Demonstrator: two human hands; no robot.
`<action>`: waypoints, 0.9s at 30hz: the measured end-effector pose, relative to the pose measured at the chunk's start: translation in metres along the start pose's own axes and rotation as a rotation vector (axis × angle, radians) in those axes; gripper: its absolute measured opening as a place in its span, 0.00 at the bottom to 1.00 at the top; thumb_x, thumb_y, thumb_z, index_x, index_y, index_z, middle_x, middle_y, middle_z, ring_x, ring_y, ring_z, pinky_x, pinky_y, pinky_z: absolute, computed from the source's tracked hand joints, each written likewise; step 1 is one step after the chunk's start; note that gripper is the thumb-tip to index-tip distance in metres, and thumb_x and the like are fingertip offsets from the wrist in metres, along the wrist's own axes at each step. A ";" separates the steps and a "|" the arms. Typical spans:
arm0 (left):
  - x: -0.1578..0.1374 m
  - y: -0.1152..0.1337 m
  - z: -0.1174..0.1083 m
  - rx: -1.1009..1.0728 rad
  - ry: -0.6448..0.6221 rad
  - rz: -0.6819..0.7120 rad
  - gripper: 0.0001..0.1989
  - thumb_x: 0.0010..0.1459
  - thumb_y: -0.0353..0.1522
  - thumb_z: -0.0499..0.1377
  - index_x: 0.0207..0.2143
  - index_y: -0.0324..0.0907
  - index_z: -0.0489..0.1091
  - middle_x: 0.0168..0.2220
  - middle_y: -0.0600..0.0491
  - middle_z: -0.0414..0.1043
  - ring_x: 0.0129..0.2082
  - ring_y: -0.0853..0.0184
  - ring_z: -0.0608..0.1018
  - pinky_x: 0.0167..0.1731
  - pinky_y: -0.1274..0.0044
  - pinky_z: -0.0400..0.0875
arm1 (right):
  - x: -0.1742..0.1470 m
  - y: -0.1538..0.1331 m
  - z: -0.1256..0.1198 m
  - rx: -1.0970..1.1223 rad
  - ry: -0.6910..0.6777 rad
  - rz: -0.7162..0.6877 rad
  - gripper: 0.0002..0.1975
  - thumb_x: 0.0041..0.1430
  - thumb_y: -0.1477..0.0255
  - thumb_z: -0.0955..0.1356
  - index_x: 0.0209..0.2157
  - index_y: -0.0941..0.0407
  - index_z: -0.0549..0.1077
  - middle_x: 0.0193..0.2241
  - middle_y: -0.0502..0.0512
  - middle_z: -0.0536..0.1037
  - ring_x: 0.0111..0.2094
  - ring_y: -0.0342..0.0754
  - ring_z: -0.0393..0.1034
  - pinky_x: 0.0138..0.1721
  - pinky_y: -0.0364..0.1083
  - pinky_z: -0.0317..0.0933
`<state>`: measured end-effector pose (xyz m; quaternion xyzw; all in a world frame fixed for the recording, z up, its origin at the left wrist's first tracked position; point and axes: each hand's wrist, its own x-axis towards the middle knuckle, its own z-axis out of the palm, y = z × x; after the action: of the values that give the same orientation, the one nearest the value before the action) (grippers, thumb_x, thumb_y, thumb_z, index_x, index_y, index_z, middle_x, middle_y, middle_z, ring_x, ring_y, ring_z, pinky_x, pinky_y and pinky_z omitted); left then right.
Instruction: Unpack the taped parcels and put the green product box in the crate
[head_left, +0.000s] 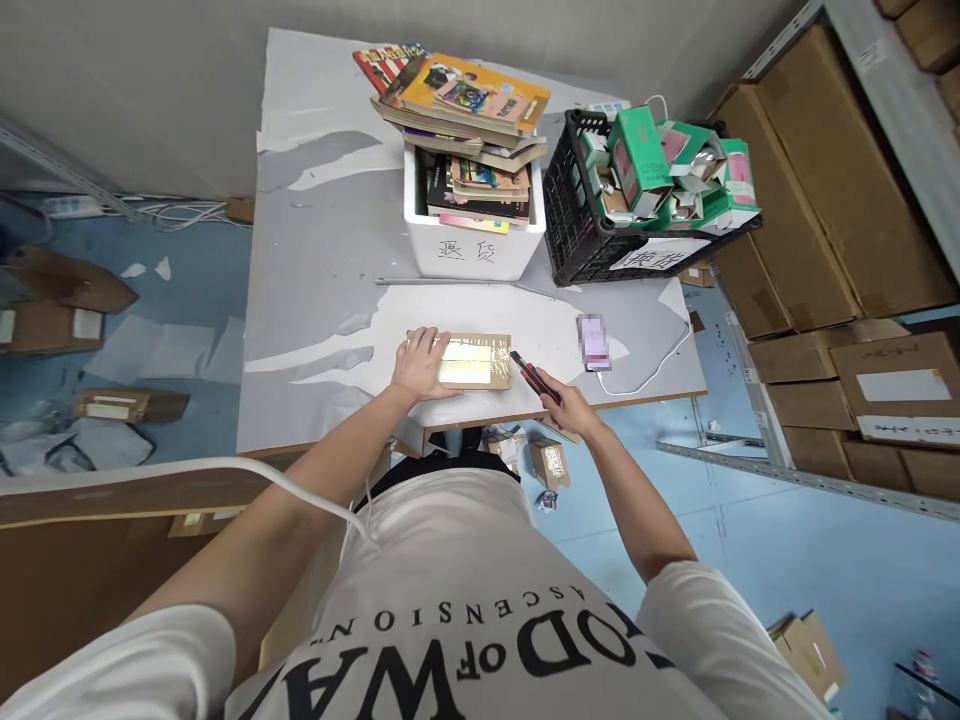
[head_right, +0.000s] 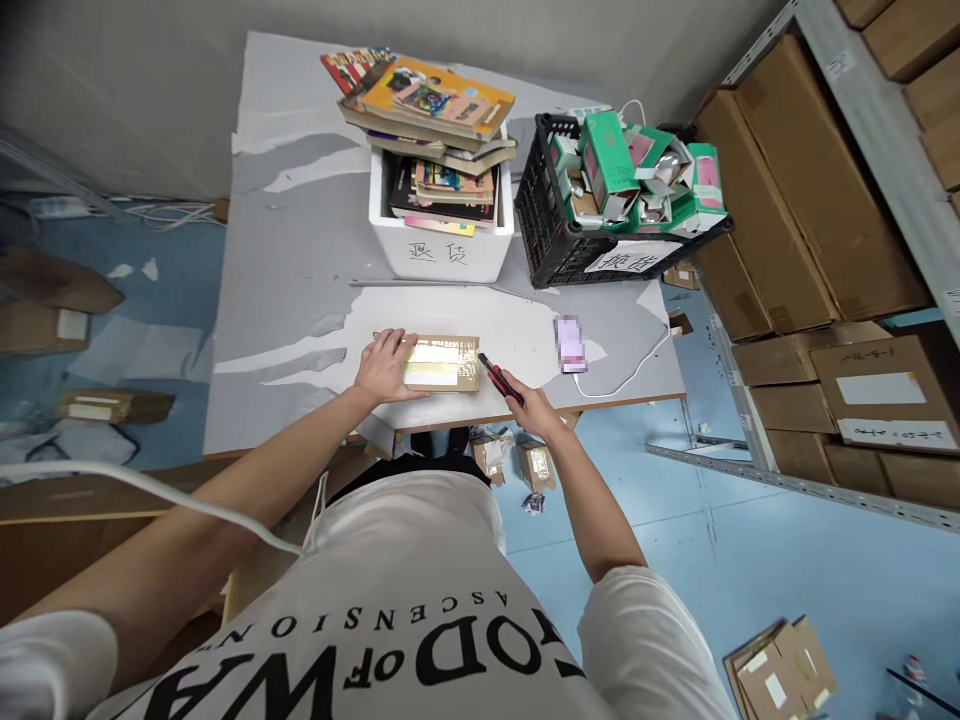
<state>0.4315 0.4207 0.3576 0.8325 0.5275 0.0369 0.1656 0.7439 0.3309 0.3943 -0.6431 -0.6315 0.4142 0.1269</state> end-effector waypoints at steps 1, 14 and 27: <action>0.000 0.000 0.000 0.001 -0.002 -0.001 0.54 0.40 0.54 0.64 0.64 0.40 0.50 0.63 0.35 0.53 0.63 0.41 0.53 0.56 0.55 0.53 | -0.004 0.000 0.001 0.002 -0.009 0.003 0.30 0.60 0.68 0.61 0.64 0.51 0.57 0.36 0.54 0.79 0.30 0.47 0.74 0.36 0.48 0.69; 0.000 -0.002 0.000 -0.004 -0.042 0.001 0.58 0.39 0.56 0.65 0.66 0.38 0.47 0.66 0.35 0.47 0.65 0.41 0.49 0.59 0.55 0.51 | -0.045 0.024 0.034 0.237 -0.009 0.173 0.31 0.61 0.60 0.61 0.65 0.50 0.54 0.33 0.54 0.77 0.21 0.45 0.69 0.26 0.48 0.68; 0.016 -0.054 -0.009 -0.670 0.170 -0.407 0.29 0.57 0.44 0.54 0.56 0.38 0.66 0.58 0.40 0.65 0.53 0.54 0.72 0.56 0.60 0.63 | 0.009 -0.020 0.111 1.199 0.374 0.256 0.21 0.53 0.54 0.67 0.44 0.48 0.60 0.57 0.53 0.63 0.42 0.47 0.75 0.31 0.46 0.72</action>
<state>0.3897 0.4581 0.3476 0.6050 0.6521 0.2419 0.3877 0.6513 0.3026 0.3348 -0.5923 -0.1754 0.5880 0.5222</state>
